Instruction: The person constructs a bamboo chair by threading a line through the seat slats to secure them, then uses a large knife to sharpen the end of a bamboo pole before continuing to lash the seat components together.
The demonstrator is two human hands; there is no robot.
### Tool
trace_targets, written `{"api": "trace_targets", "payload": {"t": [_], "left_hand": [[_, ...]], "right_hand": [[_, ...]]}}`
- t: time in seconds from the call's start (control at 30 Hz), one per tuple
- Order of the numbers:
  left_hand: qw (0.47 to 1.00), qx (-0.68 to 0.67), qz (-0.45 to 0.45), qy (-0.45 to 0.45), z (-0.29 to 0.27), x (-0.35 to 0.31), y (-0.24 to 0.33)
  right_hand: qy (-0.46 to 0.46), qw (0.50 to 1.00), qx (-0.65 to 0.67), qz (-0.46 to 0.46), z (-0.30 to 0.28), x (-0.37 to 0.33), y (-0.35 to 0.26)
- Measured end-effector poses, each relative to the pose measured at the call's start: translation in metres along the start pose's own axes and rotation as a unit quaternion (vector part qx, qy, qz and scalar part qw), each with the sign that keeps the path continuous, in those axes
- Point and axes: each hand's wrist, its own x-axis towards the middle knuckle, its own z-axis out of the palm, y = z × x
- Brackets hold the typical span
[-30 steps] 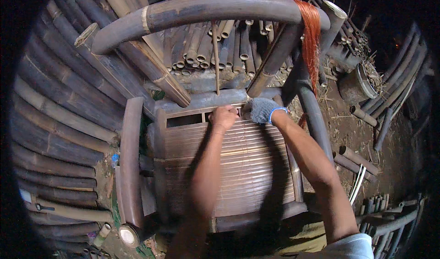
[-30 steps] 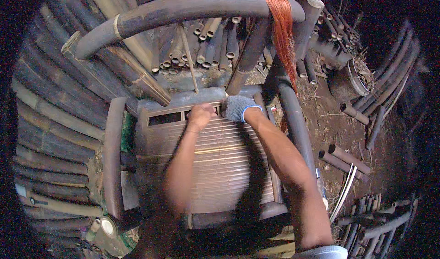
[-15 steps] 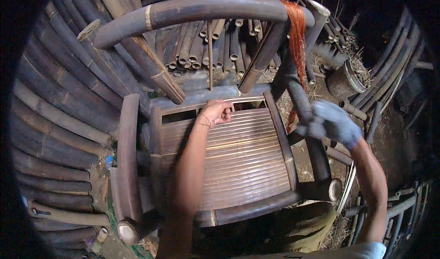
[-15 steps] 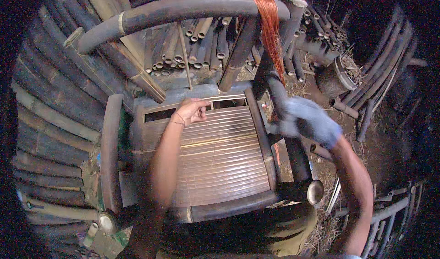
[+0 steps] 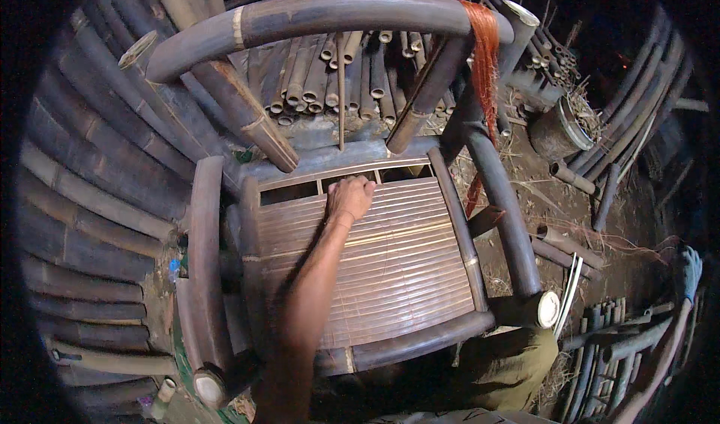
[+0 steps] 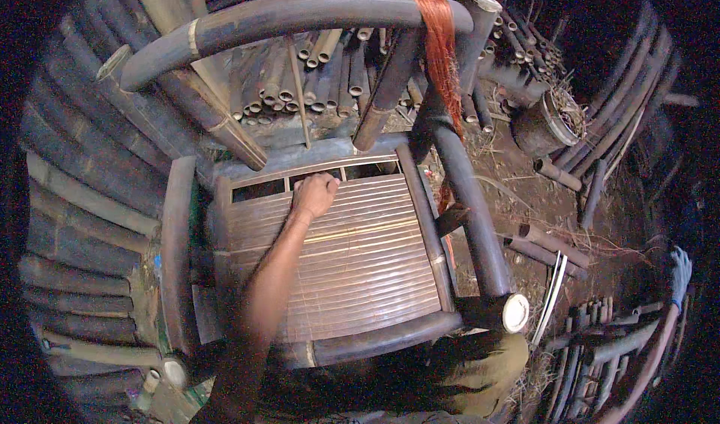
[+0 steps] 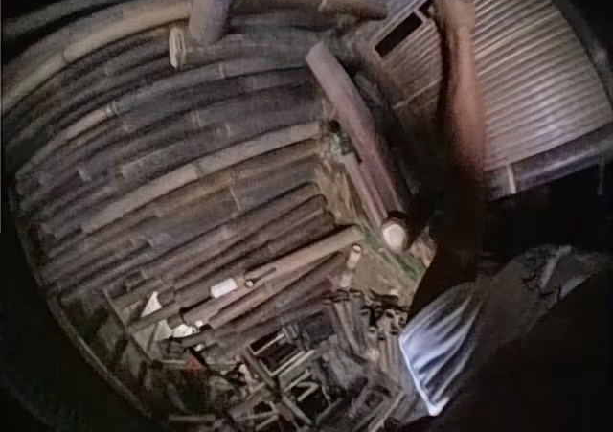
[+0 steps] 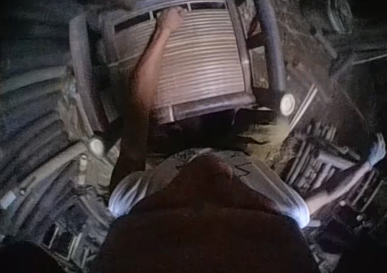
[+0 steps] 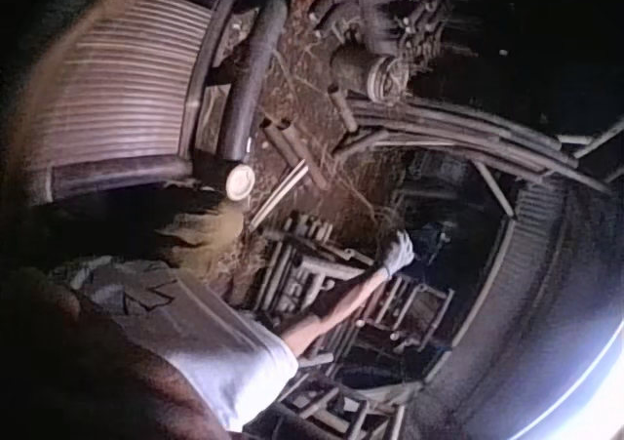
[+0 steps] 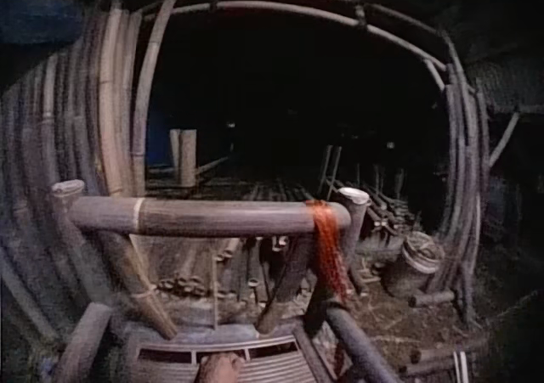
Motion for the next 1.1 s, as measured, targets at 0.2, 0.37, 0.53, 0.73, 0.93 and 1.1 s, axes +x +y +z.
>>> {"api": "trace_targets", "payload": {"t": [0.2,0.37,0.53,0.73,0.93,1.1], "left_hand": [[0.995,0.011,-0.020,-0.093,-0.012,0.008,0.006],[0.990,-0.012,-0.008,-0.141,-0.009,0.019,-0.026],[0.991,-0.037,0.025,-0.123,-0.004,0.022,-0.009],[0.991,-0.004,-0.017,-0.136,-0.006,0.020,-0.003],[0.995,-0.016,-0.039,-0.088,0.001,0.009,-0.015],[0.995,-0.024,-0.005,-0.094,-0.007,0.008,0.004]], "right_hand": [[0.040,0.983,-0.072,0.163,0.019,0.048,-0.118],[-0.057,0.922,0.300,-0.236,-0.030,0.122,-0.545],[-0.281,0.882,0.306,-0.222,0.052,0.120,-0.720],[-0.358,0.792,0.328,-0.371,0.094,0.111,-0.737],[-0.291,0.456,0.832,-0.124,0.015,0.198,-0.736],[-0.405,0.741,0.501,-0.190,0.038,0.236,-0.745]]}}
